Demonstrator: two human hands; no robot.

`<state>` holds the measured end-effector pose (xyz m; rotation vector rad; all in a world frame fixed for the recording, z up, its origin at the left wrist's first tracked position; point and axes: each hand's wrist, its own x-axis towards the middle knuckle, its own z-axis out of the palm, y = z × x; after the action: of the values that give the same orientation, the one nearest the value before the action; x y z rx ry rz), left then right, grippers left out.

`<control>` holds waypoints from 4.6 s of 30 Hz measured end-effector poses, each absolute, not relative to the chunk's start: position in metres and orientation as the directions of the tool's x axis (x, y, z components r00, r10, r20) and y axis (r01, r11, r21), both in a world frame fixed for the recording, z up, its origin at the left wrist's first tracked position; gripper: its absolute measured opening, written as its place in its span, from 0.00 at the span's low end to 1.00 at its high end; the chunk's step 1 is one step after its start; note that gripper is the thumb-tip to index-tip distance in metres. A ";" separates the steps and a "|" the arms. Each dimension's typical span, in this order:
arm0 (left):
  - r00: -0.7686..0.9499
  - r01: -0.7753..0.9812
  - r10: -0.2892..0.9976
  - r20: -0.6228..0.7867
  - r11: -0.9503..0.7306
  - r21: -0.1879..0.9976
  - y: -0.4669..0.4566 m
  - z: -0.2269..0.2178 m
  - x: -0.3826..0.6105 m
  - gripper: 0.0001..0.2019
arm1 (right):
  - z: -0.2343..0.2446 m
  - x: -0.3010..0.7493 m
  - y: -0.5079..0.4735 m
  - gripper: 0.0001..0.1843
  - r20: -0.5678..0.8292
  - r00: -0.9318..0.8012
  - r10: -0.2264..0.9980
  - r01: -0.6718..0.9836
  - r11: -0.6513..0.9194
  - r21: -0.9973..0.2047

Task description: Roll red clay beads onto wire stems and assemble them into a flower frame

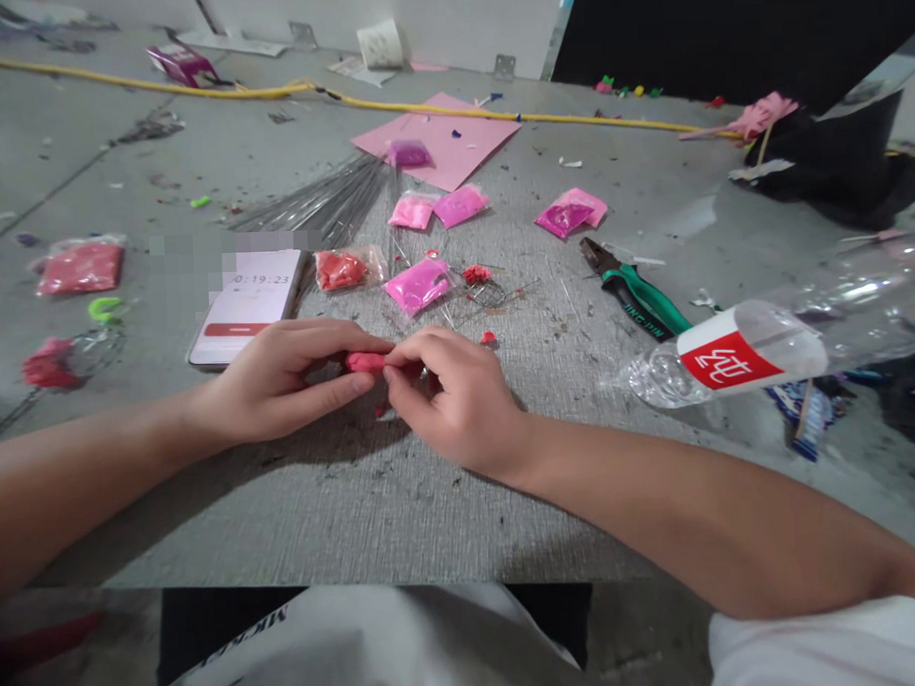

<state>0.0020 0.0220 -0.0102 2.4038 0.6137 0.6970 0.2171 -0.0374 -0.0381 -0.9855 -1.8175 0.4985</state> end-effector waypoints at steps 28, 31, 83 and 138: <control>0.691 0.570 0.666 0.281 -0.741 0.355 0.029 -0.021 -0.001 0.12 | -0.043 0.215 -0.040 0.07 0.357 -0.218 0.909 0.322 0.412 -0.853; 0.684 0.588 0.662 0.307 -0.749 0.306 0.033 -0.025 -0.003 0.14 | -0.042 0.215 -0.039 0.07 0.370 -0.238 0.898 0.323 0.433 -0.842; 0.718 0.282 0.679 0.154 -0.485 0.828 0.020 -0.013 0.007 0.04 | -0.033 0.216 -0.038 0.04 0.456 -0.321 0.830 0.270 0.542 -0.796; 0.844 0.158 0.514 0.151 -0.508 0.847 0.035 -0.003 -0.008 0.04 | -0.037 0.214 -0.034 0.12 0.189 -0.213 0.959 -0.195 0.148 -0.969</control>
<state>-0.0085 0.0350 -0.0032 2.0879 0.4901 0.4831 0.2139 -0.0340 -0.0372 -0.8324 -1.3149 1.3233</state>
